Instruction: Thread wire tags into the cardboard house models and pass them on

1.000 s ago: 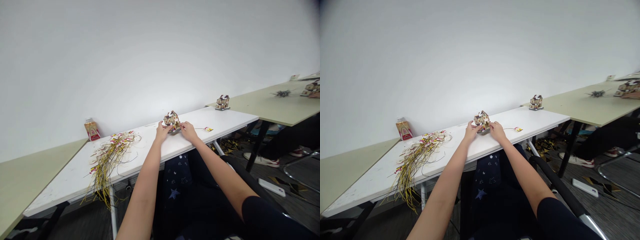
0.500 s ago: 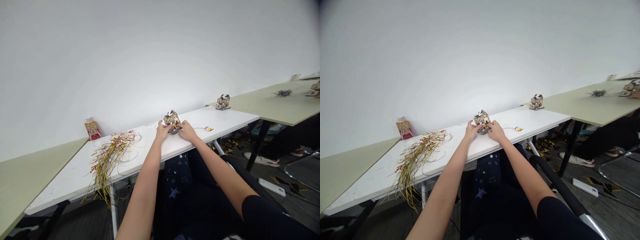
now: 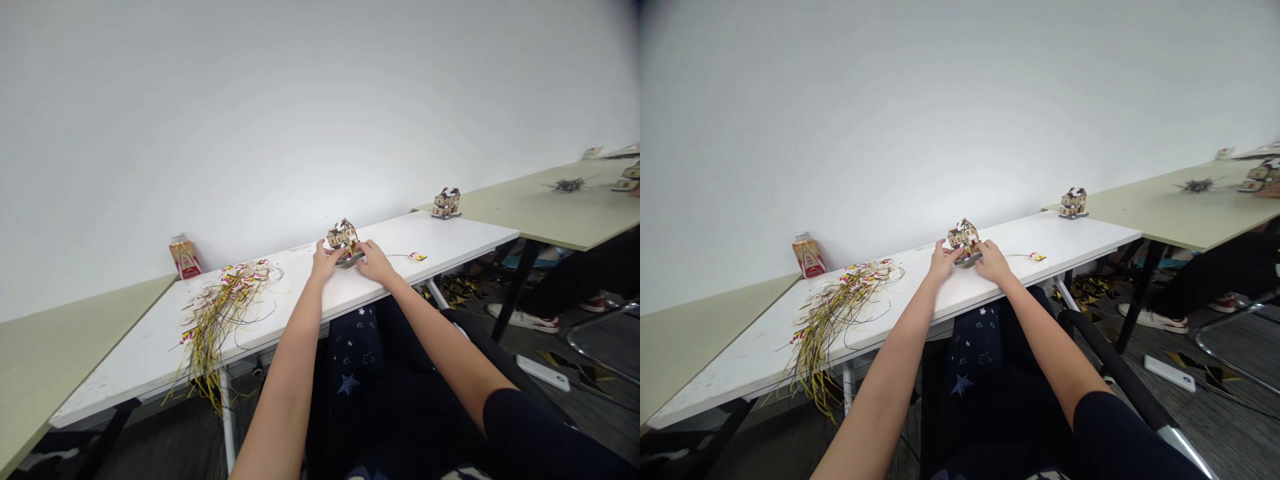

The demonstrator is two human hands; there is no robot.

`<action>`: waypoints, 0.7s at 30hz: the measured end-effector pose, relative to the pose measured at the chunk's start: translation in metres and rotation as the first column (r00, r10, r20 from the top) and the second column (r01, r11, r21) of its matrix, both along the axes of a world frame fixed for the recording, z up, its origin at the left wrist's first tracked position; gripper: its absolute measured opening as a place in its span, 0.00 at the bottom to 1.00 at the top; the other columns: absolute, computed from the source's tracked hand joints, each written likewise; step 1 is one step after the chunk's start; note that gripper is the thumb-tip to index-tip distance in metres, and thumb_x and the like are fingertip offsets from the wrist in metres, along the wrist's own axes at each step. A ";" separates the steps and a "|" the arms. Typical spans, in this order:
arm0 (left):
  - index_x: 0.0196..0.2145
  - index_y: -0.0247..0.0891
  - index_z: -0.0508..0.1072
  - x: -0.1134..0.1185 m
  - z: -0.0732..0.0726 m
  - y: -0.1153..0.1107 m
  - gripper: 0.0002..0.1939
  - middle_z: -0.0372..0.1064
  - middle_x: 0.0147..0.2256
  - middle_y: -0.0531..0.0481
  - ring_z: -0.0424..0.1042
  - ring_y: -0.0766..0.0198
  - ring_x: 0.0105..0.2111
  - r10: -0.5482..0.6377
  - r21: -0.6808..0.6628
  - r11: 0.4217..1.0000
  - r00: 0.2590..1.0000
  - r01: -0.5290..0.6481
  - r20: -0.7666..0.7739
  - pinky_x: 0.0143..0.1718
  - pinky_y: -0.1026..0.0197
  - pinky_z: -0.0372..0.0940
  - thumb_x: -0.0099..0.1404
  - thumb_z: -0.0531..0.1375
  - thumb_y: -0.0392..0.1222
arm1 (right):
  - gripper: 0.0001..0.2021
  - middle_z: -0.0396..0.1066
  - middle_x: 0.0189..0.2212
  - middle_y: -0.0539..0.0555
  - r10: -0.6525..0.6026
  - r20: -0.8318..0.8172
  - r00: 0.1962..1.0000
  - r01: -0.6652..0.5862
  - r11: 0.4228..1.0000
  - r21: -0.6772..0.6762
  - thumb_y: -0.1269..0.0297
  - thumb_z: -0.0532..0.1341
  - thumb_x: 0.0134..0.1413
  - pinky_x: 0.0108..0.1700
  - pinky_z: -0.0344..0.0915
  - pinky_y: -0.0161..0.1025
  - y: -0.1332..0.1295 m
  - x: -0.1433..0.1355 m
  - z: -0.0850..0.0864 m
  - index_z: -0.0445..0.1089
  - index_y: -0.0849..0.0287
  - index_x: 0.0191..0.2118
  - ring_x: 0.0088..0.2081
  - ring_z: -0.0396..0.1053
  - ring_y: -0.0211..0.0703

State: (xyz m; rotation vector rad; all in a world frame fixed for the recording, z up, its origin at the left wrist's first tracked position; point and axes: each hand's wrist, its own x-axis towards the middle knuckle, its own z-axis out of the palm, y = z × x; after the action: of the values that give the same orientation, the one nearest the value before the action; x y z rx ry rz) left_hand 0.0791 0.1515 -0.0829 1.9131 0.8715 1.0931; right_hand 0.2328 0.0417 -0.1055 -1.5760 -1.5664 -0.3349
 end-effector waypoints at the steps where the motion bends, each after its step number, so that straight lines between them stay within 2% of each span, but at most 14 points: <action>1: 0.61 0.32 0.57 0.000 0.000 0.000 0.42 0.70 0.34 0.48 0.73 0.56 0.39 -0.003 0.001 1.000 1.000 0.003 0.001 0.44 0.56 0.64 0.57 0.68 0.53 | 0.17 0.65 0.42 0.61 0.000 0.005 1.000 0.000 1.000 0.002 0.74 0.57 0.47 0.53 0.64 0.47 0.000 0.000 0.000 0.69 0.61 0.45 0.45 0.65 0.52; 6: 0.61 0.32 0.57 0.001 0.000 -0.001 0.42 0.70 0.34 0.48 0.73 0.57 0.38 -0.010 -0.006 1.000 1.000 0.010 0.008 0.43 0.57 0.64 0.57 0.68 0.53 | 0.17 0.64 0.41 0.60 -0.022 0.043 0.999 0.024 0.999 -0.026 0.74 0.57 0.47 0.50 0.65 0.46 -0.002 -0.002 0.002 0.70 0.61 0.45 0.44 0.65 0.51; 14: 0.61 0.34 0.57 0.001 0.000 -0.002 0.41 0.70 0.34 0.49 0.73 0.57 0.38 -0.007 -0.005 1.000 1.000 0.007 0.016 0.43 0.57 0.64 0.57 0.68 0.52 | 0.17 0.64 0.45 0.60 -0.150 0.153 0.977 0.173 0.973 -0.153 0.70 0.59 0.49 0.46 0.61 0.45 -0.009 -0.010 0.010 0.71 0.59 0.47 0.43 0.64 0.51; 21: 0.62 0.33 0.56 0.003 -0.003 0.002 0.44 0.70 0.35 0.49 0.72 0.58 0.37 -0.019 0.009 1.000 0.999 0.019 0.028 0.42 0.57 0.64 0.56 0.68 0.53 | 0.15 0.61 0.48 0.60 -0.257 0.219 0.941 0.299 0.935 -0.191 0.62 0.59 0.51 0.46 0.57 0.47 -0.014 -0.019 0.016 0.70 0.56 0.46 0.47 0.60 0.54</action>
State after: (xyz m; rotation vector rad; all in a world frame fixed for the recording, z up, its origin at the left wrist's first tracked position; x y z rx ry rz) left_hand 0.0818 0.1534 -0.0863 1.9049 0.8329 1.1110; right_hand 0.2137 0.0279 -0.0900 -2.0005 -1.5649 -0.4926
